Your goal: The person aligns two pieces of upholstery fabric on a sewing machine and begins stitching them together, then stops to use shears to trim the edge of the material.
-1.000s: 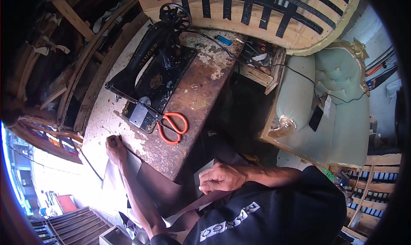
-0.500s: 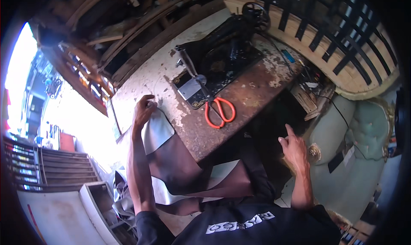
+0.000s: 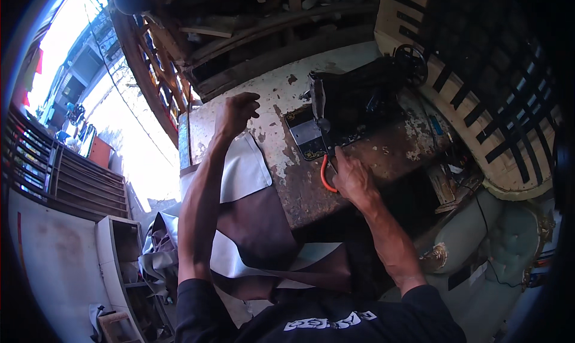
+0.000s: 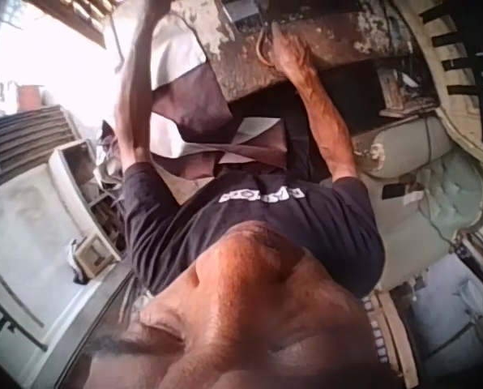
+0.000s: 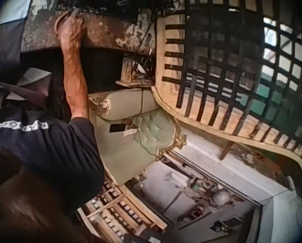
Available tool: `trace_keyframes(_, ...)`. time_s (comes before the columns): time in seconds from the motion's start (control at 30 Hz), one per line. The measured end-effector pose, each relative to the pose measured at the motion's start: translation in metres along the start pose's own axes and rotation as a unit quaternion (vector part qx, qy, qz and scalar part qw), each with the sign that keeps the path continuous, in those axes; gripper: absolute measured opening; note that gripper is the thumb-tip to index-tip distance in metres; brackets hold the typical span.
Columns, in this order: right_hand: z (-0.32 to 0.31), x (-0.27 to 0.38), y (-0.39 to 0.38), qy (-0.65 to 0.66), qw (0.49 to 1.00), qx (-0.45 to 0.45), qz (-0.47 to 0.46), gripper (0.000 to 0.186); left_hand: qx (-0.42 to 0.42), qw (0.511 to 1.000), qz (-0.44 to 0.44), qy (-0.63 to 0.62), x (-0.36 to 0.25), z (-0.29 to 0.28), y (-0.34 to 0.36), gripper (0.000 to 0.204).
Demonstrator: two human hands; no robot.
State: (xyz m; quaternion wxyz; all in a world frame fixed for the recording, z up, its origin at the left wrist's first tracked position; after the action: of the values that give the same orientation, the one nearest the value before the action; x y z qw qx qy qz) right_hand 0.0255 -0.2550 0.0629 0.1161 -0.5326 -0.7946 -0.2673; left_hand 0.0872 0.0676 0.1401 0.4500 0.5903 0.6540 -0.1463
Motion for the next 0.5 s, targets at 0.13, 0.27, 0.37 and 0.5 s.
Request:
trace_keyframes(0.13,0.001,0.001,0.006,0.049,0.996,0.021,0.069,0.078,-0.045,0.999,-0.019,-0.013,0.012,-0.010,0.003,0.034)
trace_keyframes(0.27,0.010,0.014,-0.007,0.408,0.850,0.237,0.236,0.066,-0.065,0.971,0.028,0.230,0.060,-0.011,-0.007,0.061)
trace_keyframes(0.37,0.033,0.024,-0.030,0.531,0.789,0.223,0.215,0.057,0.258,0.912,-0.080,0.309,0.080,0.021,-0.010,0.057)
trace_keyframes(0.5,0.050,0.064,-0.030,0.527,0.781,0.257,0.213,0.046,0.204,0.910,-0.029,0.360,0.092,0.020,0.013,0.039)
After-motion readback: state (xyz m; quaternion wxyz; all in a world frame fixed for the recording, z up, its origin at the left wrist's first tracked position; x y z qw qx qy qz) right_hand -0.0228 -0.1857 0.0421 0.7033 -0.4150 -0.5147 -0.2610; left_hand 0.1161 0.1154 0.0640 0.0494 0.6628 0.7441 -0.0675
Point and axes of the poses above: each hand's wrist, its own y-axis towards the middle knuckle, its own z-axis out of the palm, x = y × z, the point moved 5 cm from there along y, towards the middle knuckle, and after that the axes turned 13 degrees about -x, right-handed, at the moved point
